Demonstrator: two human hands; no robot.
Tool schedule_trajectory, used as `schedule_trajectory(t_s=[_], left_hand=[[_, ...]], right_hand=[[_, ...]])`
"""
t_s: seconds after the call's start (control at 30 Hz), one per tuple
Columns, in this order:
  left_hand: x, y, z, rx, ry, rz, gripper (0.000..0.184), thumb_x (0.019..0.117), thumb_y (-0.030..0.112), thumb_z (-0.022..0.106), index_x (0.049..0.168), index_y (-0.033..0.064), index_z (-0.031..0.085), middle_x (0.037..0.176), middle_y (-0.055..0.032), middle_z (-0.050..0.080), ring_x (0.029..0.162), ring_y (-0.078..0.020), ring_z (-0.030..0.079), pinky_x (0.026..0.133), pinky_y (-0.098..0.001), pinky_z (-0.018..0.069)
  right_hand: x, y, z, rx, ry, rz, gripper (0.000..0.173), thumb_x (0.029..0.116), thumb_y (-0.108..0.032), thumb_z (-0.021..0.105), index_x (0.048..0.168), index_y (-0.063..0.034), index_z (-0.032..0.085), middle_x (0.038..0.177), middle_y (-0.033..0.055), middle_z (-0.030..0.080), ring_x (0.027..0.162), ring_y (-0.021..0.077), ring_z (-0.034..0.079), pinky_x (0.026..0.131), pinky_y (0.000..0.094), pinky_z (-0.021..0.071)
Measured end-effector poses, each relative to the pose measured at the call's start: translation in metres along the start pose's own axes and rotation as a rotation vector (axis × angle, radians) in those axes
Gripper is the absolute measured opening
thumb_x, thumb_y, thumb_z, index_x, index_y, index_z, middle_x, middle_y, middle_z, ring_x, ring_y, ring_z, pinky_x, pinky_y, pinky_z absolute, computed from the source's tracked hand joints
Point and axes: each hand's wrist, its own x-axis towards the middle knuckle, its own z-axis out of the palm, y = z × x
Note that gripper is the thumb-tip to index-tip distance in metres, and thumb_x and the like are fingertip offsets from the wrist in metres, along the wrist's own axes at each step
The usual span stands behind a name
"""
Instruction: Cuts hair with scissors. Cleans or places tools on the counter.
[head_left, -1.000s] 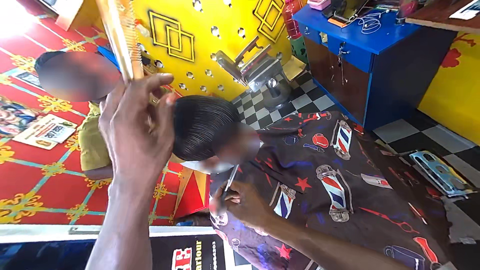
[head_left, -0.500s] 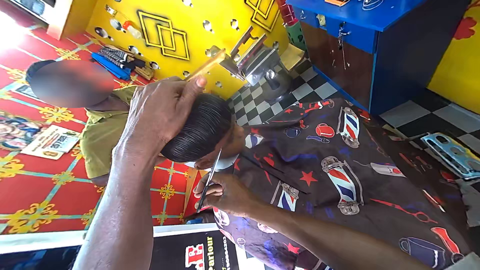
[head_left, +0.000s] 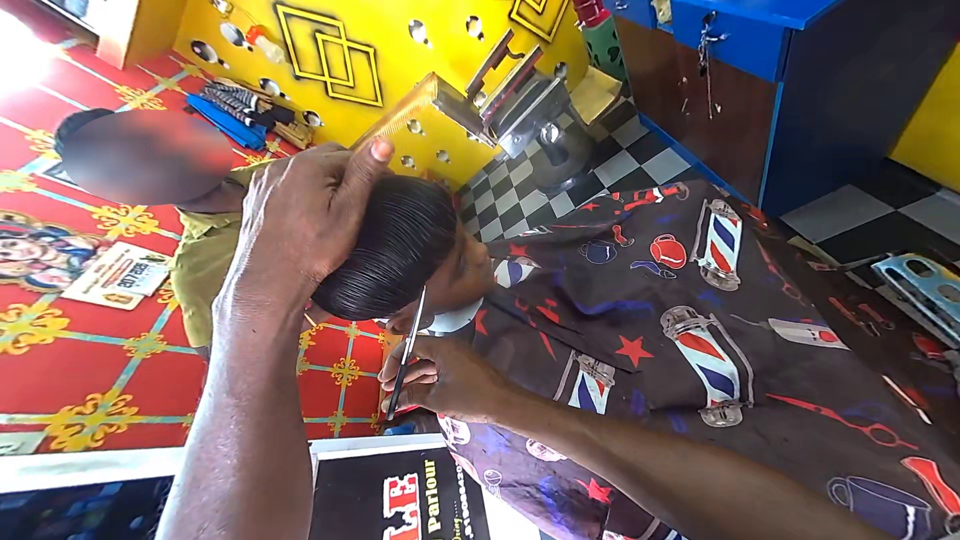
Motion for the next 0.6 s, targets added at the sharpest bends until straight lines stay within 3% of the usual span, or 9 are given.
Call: schedule_trajectory(t_s=[0.17,0.33,0.6], left_hand=[[-0.006,0.0,0.001,-0.038,0.034,0.033,0.073,0.103,0.068,0.023,0.113,0.0149,0.072,0.103,-0.0133,0.07,0.099,-0.0324,0.067,0.083,-0.0644,0.047],[-0.01,-0.003,0.003,-0.058,0.066,0.058,0.068,0.1037,0.067,0.024,0.112,0.0194,0.073,0.102,-0.0081,0.071,0.097,-0.0263,0.068,0.083,-0.0593,0.0493],[-0.016,-0.004,0.001,-0.059,0.087,0.056,0.064,0.1053,0.063,0.026,0.117,0.0211,0.073,0.11,-0.0077,0.072,0.104,-0.0253,0.067,0.088,-0.0586,0.0488]], right_hand=[[0.003,0.0,0.001,0.071,0.027,-0.024,0.029,0.0915,-0.005,0.075,0.119,-0.0052,0.067,0.113,0.0079,0.073,0.101,0.016,0.073,0.091,0.0348,0.0609],[0.004,-0.002,0.001,0.116,0.033,-0.043,0.029,0.0914,-0.005,0.075,0.119,-0.0041,0.067,0.111,0.0078,0.074,0.1,0.0157,0.073,0.09,0.0339,0.0607],[0.004,-0.008,0.0,0.137,0.025,-0.115,0.024,0.0918,-0.005,0.074,0.115,-0.0014,0.068,0.111,0.0086,0.074,0.098,0.017,0.073,0.089,0.0352,0.0617]])
